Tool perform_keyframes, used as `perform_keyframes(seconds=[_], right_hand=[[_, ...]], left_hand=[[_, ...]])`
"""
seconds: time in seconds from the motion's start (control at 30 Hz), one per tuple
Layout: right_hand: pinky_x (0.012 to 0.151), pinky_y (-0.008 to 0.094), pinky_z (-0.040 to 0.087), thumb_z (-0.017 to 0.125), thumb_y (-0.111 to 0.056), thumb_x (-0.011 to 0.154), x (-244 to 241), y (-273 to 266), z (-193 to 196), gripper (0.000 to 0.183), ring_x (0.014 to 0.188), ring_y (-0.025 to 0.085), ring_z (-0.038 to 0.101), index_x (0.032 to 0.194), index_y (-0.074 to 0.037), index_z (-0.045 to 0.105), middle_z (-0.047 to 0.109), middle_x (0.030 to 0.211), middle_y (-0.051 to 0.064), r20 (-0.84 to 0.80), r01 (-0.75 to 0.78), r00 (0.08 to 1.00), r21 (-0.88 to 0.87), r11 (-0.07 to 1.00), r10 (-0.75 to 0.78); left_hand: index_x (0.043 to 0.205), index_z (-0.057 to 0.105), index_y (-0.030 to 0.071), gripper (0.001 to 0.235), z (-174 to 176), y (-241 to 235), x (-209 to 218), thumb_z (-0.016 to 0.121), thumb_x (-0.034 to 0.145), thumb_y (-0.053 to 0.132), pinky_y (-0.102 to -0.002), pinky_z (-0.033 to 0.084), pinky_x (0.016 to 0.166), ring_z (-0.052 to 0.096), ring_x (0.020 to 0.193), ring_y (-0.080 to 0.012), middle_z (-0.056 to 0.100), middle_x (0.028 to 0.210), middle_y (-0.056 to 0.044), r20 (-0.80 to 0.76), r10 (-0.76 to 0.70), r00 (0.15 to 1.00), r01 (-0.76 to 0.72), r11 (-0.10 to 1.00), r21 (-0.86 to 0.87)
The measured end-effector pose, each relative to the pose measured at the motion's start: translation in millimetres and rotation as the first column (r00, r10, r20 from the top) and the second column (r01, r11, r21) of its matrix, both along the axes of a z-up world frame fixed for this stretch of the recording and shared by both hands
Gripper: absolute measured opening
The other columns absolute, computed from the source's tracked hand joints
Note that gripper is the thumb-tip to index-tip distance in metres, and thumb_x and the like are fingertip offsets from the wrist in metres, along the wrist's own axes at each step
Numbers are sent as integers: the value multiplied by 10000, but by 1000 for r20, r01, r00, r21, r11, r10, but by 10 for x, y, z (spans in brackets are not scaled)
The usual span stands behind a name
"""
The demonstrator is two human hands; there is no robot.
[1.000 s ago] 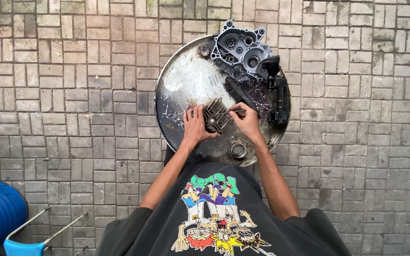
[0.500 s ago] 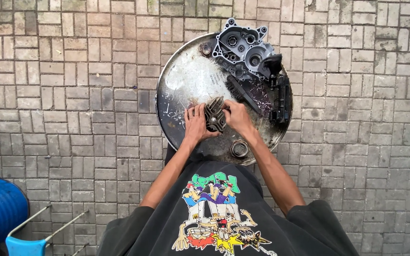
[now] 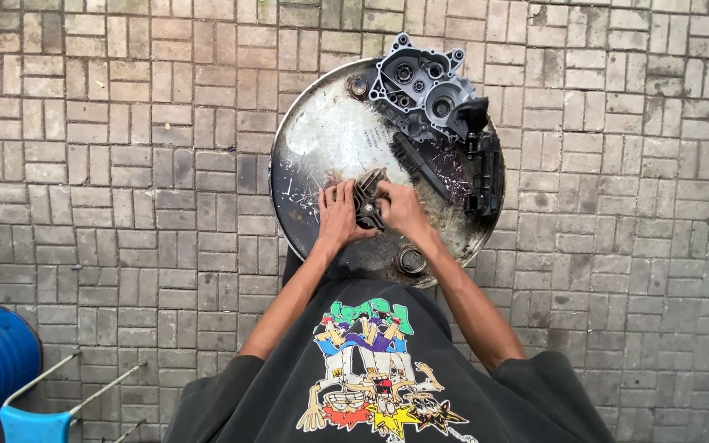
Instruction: The person scrubs a metal engine cylinder head with a wire brush on a metal tray. They rotate the part to clean different sides and crevices. Other disassembled engine components and a brush rest on the tray.
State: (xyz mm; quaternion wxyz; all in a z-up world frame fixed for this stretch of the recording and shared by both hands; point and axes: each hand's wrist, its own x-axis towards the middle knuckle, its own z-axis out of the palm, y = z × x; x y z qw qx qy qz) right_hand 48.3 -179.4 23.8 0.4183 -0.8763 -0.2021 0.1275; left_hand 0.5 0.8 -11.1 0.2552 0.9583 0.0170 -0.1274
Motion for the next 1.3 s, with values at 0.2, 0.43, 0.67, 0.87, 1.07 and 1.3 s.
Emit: perform_keyframes(seconds=[0.2,0.43,0.67,0.87,1.07,1.3], right_hand=[[824,473,566,601,32,849,22,31,-180,176,860,378,722,910,-113,681,725,822,153,127,58,991,-114,992,-44],[741,461,574,660,6,884,69,39,103,121,778,409,720,896,-103,711,740,782,168,-33,169,985,25,985,-169],[780,454,579,672,-54,871,84,100,-6,109,835,377,739,879,-156,710,759,794,122,-64,136,989,-28,990,-137],[744,480,582,605,-27,906,-6,143,-4,155,804,388,730,891,-148,702,745,799,135,-91,136,985,-103,985,-146],[737,474,590,603,-10,934,57,119,-11,135,774,390,725,917,-115,687,729,783,157,-37,149,988,-72,986,-152],[707,488,582,593,-42,971,102,161,115,128,768,444,715,886,-79,681,734,792,201,-42,217,975,-46,975,-219]], left_hand=[[1556,289,73,1348,-45,-8,-10,876,467,610,-673,157,1217,395,1325,-359,429,1443,-126,39,6,999,-5,1000,-13],[1538,279,94,1341,22,-3,5,889,453,596,-676,178,1219,395,1327,-359,434,1433,-112,32,-2,999,3,1000,-25],[1527,281,107,1347,-28,-11,10,889,436,614,-671,192,1213,393,1322,-359,428,1431,-105,20,6,1000,-5,1000,-29],[1520,283,105,1333,19,-17,-2,892,443,601,-680,181,1219,390,1329,-368,428,1430,-108,-17,10,1000,-11,1000,-20],[1517,290,111,1315,98,-17,45,896,449,583,-664,190,1221,393,1334,-365,424,1434,-97,-41,17,999,-19,999,-26],[1508,302,119,1280,178,-26,48,890,466,576,-653,196,1218,403,1319,-371,427,1416,-94,-74,18,997,-19,1000,-23]])
